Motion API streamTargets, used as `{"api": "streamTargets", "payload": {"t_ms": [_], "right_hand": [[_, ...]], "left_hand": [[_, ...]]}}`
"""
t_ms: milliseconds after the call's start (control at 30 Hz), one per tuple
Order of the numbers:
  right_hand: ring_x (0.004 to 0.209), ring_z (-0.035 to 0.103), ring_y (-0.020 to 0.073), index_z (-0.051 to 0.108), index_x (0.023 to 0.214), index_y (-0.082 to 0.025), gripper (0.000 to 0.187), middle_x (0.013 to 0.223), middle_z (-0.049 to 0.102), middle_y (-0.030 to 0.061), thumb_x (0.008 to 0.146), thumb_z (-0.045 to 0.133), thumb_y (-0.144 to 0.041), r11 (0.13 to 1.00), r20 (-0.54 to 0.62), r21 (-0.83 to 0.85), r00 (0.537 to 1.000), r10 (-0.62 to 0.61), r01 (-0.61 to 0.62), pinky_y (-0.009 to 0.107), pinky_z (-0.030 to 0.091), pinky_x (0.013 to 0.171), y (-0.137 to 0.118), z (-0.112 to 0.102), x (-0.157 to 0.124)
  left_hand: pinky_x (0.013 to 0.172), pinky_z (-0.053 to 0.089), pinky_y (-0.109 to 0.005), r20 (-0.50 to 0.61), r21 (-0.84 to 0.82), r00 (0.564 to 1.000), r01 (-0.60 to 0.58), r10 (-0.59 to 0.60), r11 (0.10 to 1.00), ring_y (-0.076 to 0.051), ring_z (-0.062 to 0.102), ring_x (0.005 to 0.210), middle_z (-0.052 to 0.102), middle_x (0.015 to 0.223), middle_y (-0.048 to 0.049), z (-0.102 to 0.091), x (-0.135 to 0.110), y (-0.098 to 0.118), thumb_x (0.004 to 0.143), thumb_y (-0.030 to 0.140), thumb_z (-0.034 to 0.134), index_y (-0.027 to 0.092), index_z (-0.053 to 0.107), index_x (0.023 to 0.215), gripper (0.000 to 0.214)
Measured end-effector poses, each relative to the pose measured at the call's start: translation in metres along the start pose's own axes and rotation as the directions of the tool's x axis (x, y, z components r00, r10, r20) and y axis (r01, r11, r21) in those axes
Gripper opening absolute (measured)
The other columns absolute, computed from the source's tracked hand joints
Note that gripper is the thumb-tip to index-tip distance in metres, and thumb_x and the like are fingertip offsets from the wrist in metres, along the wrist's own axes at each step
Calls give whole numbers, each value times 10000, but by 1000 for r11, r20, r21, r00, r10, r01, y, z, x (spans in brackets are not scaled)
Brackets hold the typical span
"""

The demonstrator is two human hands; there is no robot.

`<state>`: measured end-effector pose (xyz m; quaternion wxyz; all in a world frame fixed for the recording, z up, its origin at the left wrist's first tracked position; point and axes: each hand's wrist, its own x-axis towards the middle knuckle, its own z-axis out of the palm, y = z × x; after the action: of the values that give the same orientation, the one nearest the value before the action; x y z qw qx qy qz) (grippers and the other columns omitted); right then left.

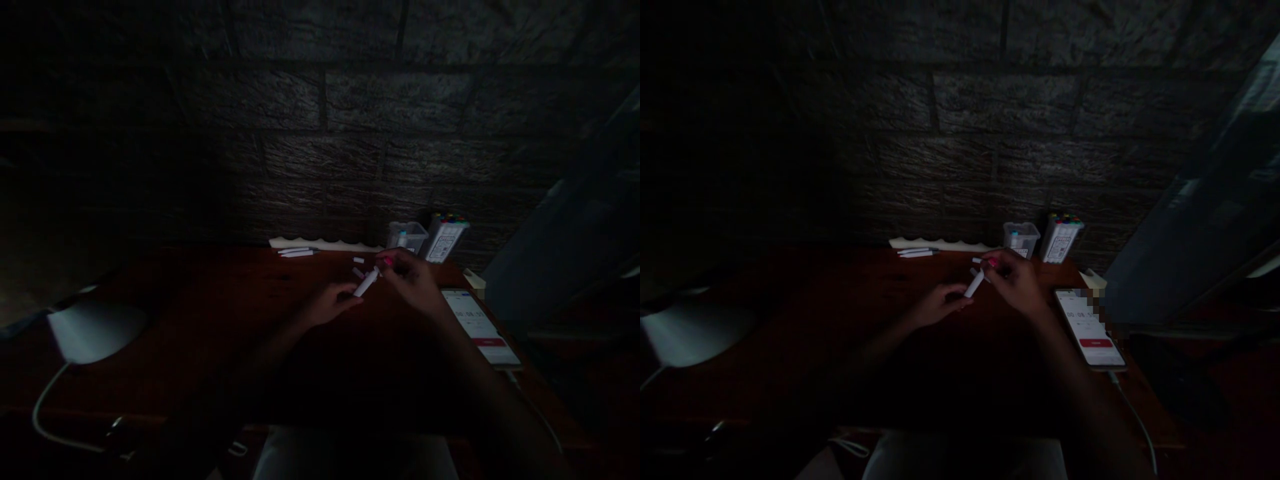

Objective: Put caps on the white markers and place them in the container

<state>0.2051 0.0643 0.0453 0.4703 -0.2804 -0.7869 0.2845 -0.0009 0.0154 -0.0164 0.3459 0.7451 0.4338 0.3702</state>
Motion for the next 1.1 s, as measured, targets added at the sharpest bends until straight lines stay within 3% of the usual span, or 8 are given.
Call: {"api": "streamTargets", "payload": {"t_ms": [200,367,500,600,767,900,967,1100], "right_hand": [[686,577,147,691,925,-203,231,774,638,19,830,649,-409,998,28,50,999,31,-33,278,466,640,-3,6,0],[803,611,169,686,905,-206,206,882,660,40,866,602,-390,1000,111,-3,994,24,-24,286,477,698,-4,9,-2],[887,637,182,664,988,-206,200,937,690,41,900,552,-346,999,215,40,977,-7,-1,306,487,781,-3,23,-6],[909,648,187,671,969,-209,205,960,701,41,869,597,-372,995,138,94,990,17,-31,324,492,833,-2,31,-7],[904,653,195,674,984,-218,273,944,703,37,852,602,-446,974,91,186,989,116,-131,332,502,832,0,35,-6],[850,626,188,647,895,-207,281,848,665,26,887,543,-468,990,110,110,991,82,-94,315,489,793,4,36,-7],[861,609,185,633,914,-211,276,888,657,32,896,530,-466,995,114,73,992,57,-66,311,479,800,6,37,-9],[718,556,153,583,901,-242,298,787,601,4,868,535,-534,967,51,188,985,166,-173,270,474,663,5,45,-11]], "left_hand": [[808,512,-311,31,-157,999,-2,7,988,-176,663,862,711,994,-70,12,3,-2,844,357,640,148,642,1063,303],[980,457,-397,104,-244,994,47,-22,969,-219,640,1049,687,1139,-101,-21,2,-12,705,273,780,152,620,1145,483],[938,475,-379,-28,-279,993,104,-116,955,-206,642,1018,692,1118,-93,-43,0,-21,719,287,767,147,640,1117,441],[895,494,-371,35,-313,988,153,-149,937,-200,660,945,716,1014,-88,-33,0,-20,730,307,759,122,686,988,325],[881,523,-396,154,-567,982,180,-111,804,-230,642,1058,675,1158,-132,0,3,-5,734,266,765,140,642,1108,413],[943,499,-407,224,-565,973,176,-55,806,-238,631,1097,666,1189,-135,-13,4,-5,670,152,805,163,633,1148,508],[866,542,-386,191,-568,977,189,-96,801,-254,629,1100,640,1228,-151,-29,3,-11,689,159,790,164,618,1173,514],[659,581,-290,-85,-474,975,141,-205,869,-210,666,943,672,1117,-136,-48,3,-26,762,252,726,128,635,1095,366]]}}
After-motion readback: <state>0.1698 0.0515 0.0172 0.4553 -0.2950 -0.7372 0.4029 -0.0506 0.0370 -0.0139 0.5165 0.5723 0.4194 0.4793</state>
